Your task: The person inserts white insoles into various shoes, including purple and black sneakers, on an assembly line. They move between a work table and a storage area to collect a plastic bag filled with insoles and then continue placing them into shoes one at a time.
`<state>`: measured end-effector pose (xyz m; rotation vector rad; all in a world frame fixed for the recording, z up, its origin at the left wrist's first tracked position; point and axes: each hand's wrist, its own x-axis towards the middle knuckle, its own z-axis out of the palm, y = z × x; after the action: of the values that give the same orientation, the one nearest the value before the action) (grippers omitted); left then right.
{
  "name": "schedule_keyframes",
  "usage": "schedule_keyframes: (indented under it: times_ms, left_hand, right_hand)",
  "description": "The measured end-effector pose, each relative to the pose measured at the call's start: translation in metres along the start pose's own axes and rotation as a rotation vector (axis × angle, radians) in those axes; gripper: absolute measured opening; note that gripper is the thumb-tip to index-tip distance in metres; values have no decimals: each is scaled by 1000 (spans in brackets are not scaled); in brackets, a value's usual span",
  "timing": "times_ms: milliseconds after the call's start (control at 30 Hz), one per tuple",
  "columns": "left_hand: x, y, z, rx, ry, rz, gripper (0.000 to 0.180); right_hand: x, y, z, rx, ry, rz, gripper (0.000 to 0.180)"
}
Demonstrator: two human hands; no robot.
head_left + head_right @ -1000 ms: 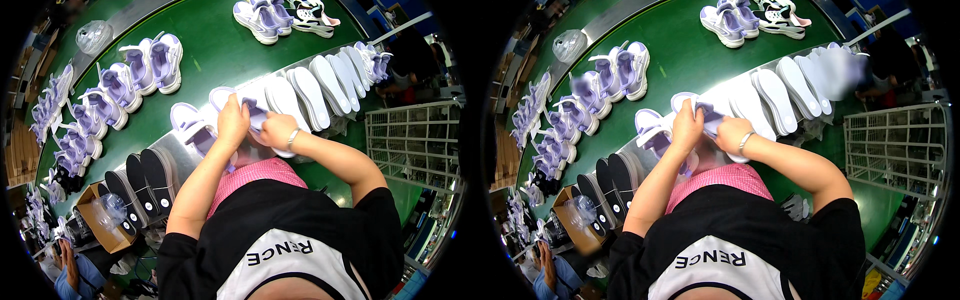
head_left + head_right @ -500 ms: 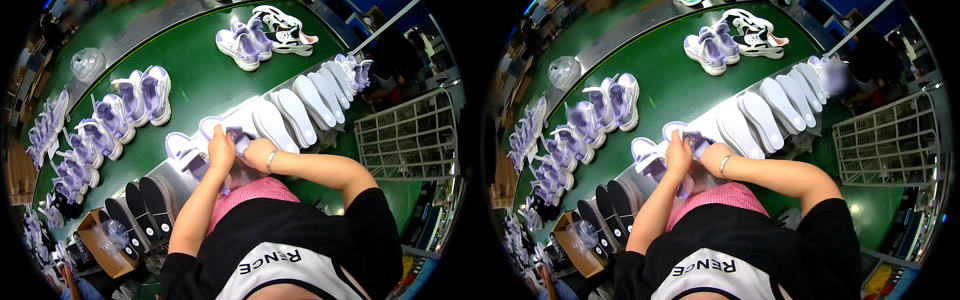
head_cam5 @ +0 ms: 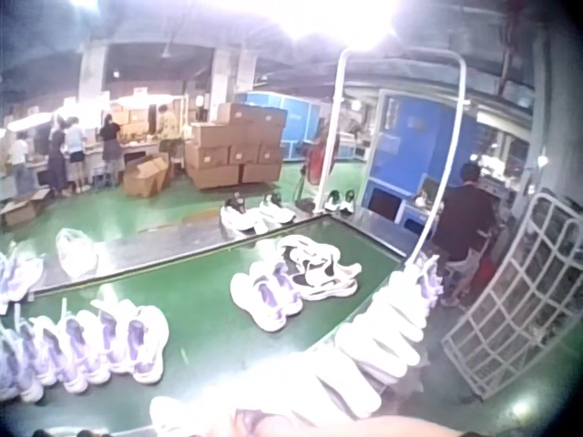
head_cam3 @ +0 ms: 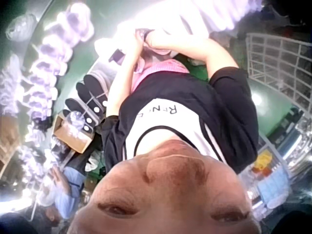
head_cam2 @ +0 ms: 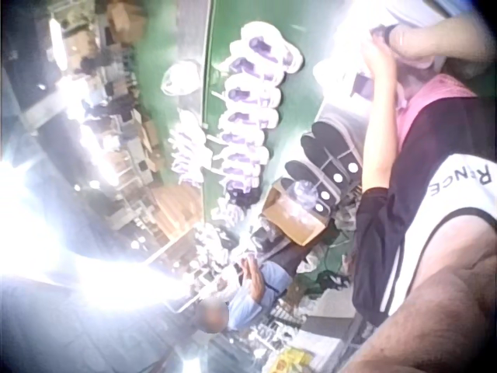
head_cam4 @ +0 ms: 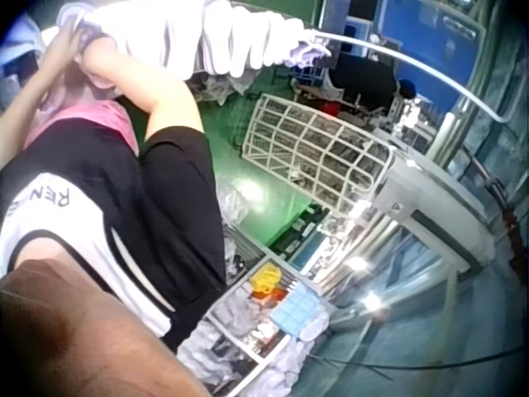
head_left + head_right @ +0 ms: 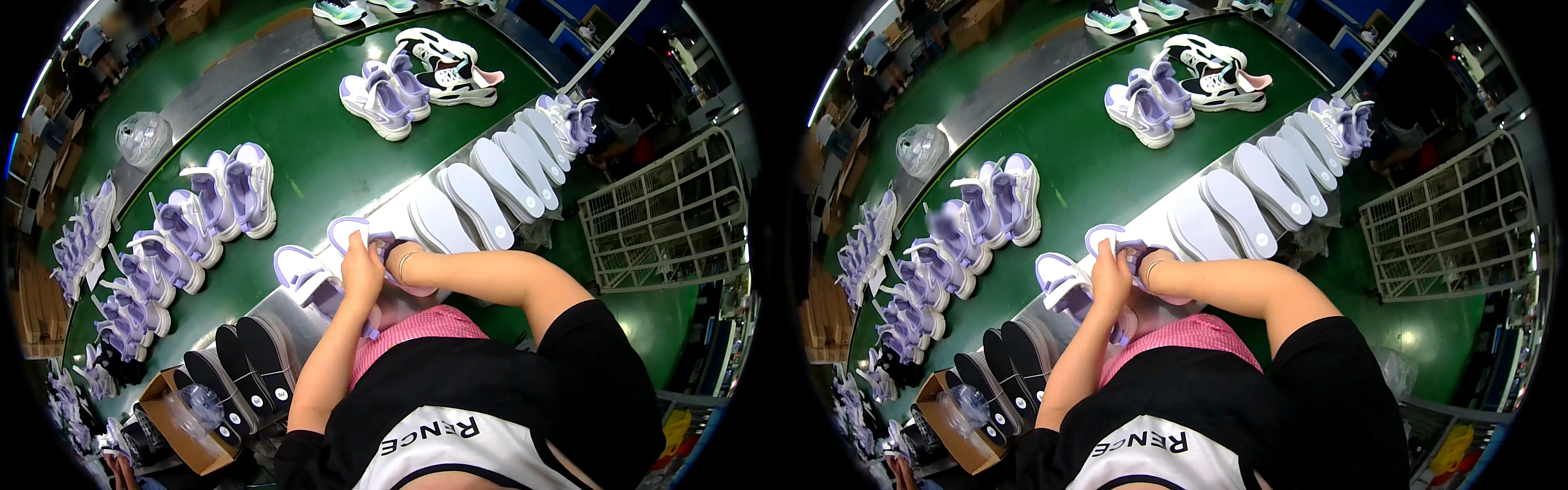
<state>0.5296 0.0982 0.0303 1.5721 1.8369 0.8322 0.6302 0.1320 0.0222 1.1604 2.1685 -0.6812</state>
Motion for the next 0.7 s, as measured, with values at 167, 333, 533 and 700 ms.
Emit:
schedule_keyframes:
  times_ms: [167,333,533,700]
  left_hand:
    - [2,1,-1,-31,-7,19,27]
    - [4,2,5,18,15,11,25]
    - [7,-1,13,-11,42,55,24]
    - [-3,13,-4,-33,24,40,39]
  right_hand:
    - [-7,2,-8,5,50,73,25]
    - [-30,3,-25,-306,-316,-179,26]
    - [-62,16,-17,-190,-280,-197,24]
    - [-58,21,-19,-247,-311,-267,26]
